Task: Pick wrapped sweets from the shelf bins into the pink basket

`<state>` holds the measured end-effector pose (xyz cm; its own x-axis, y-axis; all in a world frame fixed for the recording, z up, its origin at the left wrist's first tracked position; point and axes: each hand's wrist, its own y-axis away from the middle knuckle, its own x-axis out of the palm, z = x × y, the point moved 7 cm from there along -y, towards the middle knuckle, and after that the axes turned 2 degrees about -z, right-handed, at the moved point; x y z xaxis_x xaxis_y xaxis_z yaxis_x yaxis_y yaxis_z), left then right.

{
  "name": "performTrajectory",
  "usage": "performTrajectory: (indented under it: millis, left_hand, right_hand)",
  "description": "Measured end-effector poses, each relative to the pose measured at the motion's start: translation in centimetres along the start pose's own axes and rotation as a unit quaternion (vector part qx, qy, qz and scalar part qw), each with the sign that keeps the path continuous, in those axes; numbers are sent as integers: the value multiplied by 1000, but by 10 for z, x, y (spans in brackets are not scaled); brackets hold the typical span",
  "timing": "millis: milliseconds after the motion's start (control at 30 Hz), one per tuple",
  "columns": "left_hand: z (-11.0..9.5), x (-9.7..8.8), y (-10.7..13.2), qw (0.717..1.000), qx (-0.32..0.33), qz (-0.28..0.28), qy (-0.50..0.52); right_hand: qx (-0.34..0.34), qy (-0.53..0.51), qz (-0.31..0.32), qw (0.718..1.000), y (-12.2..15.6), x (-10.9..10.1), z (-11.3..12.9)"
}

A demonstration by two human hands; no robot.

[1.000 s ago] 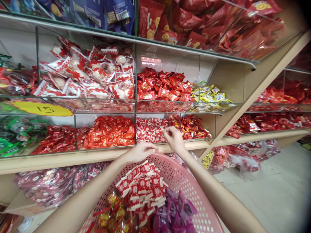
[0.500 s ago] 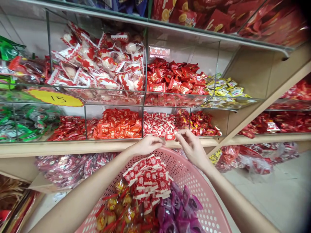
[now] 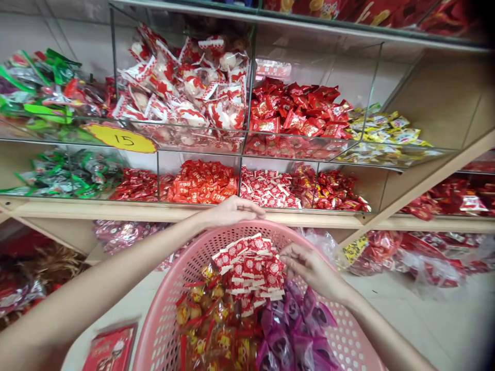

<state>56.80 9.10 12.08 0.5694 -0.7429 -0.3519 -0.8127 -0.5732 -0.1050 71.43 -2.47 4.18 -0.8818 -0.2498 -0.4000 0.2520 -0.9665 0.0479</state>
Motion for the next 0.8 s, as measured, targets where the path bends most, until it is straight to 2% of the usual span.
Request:
performTrajectory:
  millis: [67,133,300,467,667,733,800]
  left_hand:
    - [-1,-15,19,998,-13,-33,-58]
    - [1,-23,37,994,-15,-43,-103]
    - [14,-15,63,986,-10,-23,-164]
    - [22,-13,65,984,5,-68,-167]
    - [28,-13,65,987,-5,-78,-142]
    - [28,-13,66,987,-4,-81,-140]
    - [27,-13,66,987,-4,-81,-140]
  right_hand:
    - [1,4,8,1000,2,1,-1]
    - [-4,5,16,1000,4,4,1]
    - [-23,23,31,999,3,10,10]
    - [-66,140,15,988,0,11,17]
    - [-96,275,25,956,-6,27,31]
    - [-90,340,14,936,-8,30,34]
    - [-78,425,2,902,-9,33,35]
